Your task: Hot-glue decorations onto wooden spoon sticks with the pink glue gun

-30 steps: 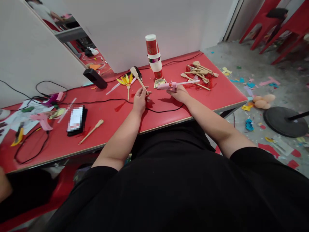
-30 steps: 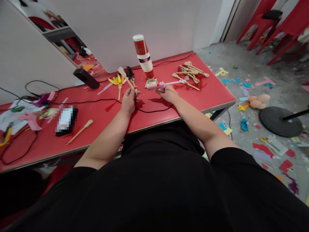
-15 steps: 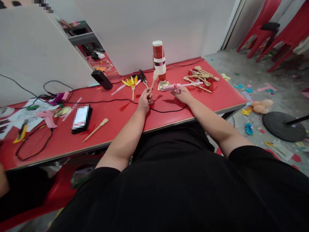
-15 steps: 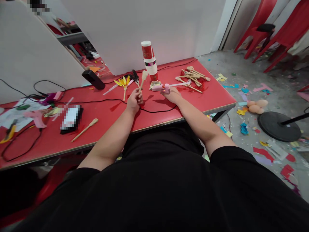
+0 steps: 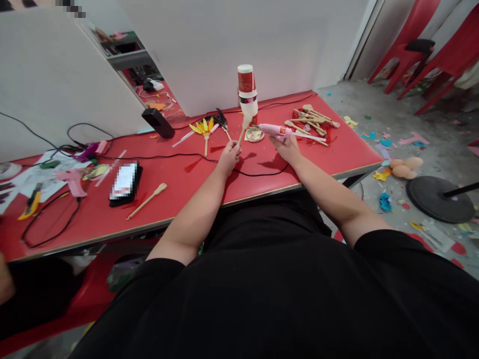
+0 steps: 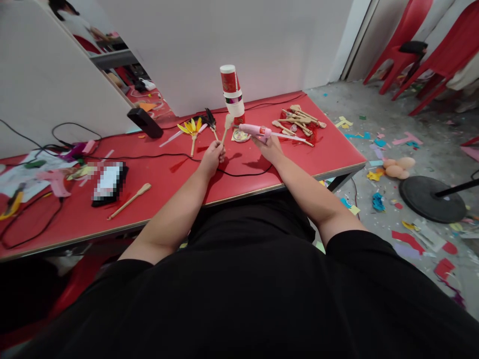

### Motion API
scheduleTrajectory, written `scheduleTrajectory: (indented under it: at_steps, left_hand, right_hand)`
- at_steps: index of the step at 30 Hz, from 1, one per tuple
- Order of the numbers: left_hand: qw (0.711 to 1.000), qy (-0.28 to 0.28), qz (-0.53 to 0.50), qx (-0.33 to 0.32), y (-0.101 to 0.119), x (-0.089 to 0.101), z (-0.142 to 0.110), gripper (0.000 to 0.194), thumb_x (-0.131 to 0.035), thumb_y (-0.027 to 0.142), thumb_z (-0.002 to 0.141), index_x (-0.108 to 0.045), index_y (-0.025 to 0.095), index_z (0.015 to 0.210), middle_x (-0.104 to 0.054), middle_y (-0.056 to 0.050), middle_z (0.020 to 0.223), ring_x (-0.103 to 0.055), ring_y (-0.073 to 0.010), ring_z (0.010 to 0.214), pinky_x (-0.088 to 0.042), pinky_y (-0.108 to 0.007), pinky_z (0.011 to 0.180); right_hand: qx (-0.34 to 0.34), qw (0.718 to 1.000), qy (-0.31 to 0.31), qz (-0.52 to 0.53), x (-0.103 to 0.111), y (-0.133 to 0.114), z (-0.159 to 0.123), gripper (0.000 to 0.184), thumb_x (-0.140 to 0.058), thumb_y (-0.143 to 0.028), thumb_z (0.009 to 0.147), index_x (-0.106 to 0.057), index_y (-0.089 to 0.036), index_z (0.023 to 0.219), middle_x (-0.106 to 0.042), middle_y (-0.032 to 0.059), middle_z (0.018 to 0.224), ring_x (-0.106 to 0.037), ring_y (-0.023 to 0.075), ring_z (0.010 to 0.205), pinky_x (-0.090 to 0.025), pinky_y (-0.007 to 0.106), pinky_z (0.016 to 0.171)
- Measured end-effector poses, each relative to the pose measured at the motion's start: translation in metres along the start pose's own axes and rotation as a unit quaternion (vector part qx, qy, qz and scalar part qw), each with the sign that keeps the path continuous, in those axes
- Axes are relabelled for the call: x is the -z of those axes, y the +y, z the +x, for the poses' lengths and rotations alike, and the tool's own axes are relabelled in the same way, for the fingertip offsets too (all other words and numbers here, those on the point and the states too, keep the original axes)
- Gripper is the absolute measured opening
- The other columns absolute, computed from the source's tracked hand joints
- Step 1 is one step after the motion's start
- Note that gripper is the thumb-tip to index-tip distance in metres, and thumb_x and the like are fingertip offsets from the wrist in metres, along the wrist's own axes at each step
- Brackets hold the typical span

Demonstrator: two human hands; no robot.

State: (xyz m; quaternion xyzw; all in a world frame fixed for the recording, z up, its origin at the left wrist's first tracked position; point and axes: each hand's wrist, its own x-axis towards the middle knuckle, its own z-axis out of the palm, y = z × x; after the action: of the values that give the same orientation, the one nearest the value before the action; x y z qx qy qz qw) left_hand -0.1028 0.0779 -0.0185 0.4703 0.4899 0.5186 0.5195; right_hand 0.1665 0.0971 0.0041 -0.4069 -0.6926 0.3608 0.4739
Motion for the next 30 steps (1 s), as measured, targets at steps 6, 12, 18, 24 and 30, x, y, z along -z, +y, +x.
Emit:
scheduleTrajectory:
  at_steps: [6, 12, 18, 24, 30]
  left_hand:
    - [0.997, -0.016, 0.037, -0.059, -0.009, -0.003, 0.000, 0.021, -0.066, 0.032, 0.115, -0.052, 0.026, 0.099, -0.038, 0.009, 0.068, -0.029, -0.0096, 0.052, -0.022, -0.021, 0.050]
    - [0.993, -0.028, 0.049, -0.101, -0.015, 0.002, 0.001, 0.026, -0.073, 0.044, 0.110, -0.058, 0.026, 0.099, -0.038, 0.010, 0.065, -0.028, -0.0109, 0.052, -0.021, -0.024, 0.051]
    - [0.990, -0.034, 0.022, -0.133, -0.016, 0.003, 0.004, 0.037, -0.081, 0.051, 0.104, -0.054, 0.027, 0.096, -0.037, 0.010, 0.066, -0.025, -0.0105, 0.052, -0.021, -0.025, 0.051]
    - [0.988, 0.001, 0.044, -0.147, -0.012, -0.002, 0.000, 0.036, -0.083, 0.047, 0.105, -0.054, 0.026, 0.094, -0.038, 0.008, 0.066, -0.033, -0.0123, 0.057, -0.027, -0.024, 0.057]
    - [0.985, 0.034, 0.084, -0.149, -0.001, -0.007, -0.010, 0.029, -0.082, 0.040, 0.105, -0.058, 0.025, 0.096, -0.039, 0.007, 0.068, -0.033, -0.0128, 0.061, -0.028, -0.026, 0.062]
  right_hand:
    - [0.016, 1.000, 0.020, -0.001, -0.002, -0.001, 0.001, 0.066, -0.077, -0.078, 0.097, -0.080, -0.019, 0.125, -0.085, 0.0166, 0.121, -0.079, 0.0415, 0.127, -0.068, 0.060, 0.120]
    - [0.018, 1.000, 0.025, -0.002, -0.005, 0.003, 0.001, 0.048, -0.078, -0.066, 0.100, -0.078, -0.021, 0.119, -0.082, 0.0125, 0.109, -0.080, 0.0401, 0.125, -0.069, 0.058, 0.118]
    - [0.002, 0.999, 0.030, -0.033, -0.002, 0.009, 0.004, 0.048, -0.077, -0.064, 0.099, -0.077, -0.018, 0.114, -0.081, 0.0145, 0.109, -0.079, 0.0415, 0.126, -0.067, 0.056, 0.117]
    - [-0.024, 0.997, 0.037, -0.059, -0.002, 0.005, 0.004, 0.055, -0.078, -0.066, 0.097, -0.082, -0.016, 0.120, -0.085, 0.0154, 0.111, -0.079, 0.0412, 0.124, -0.067, 0.055, 0.117]
    - [-0.006, 0.999, 0.009, -0.045, 0.001, 0.002, 0.000, 0.063, -0.074, -0.069, 0.100, -0.086, -0.021, 0.138, -0.086, 0.0151, 0.139, -0.078, 0.0412, 0.135, -0.063, 0.057, 0.125]
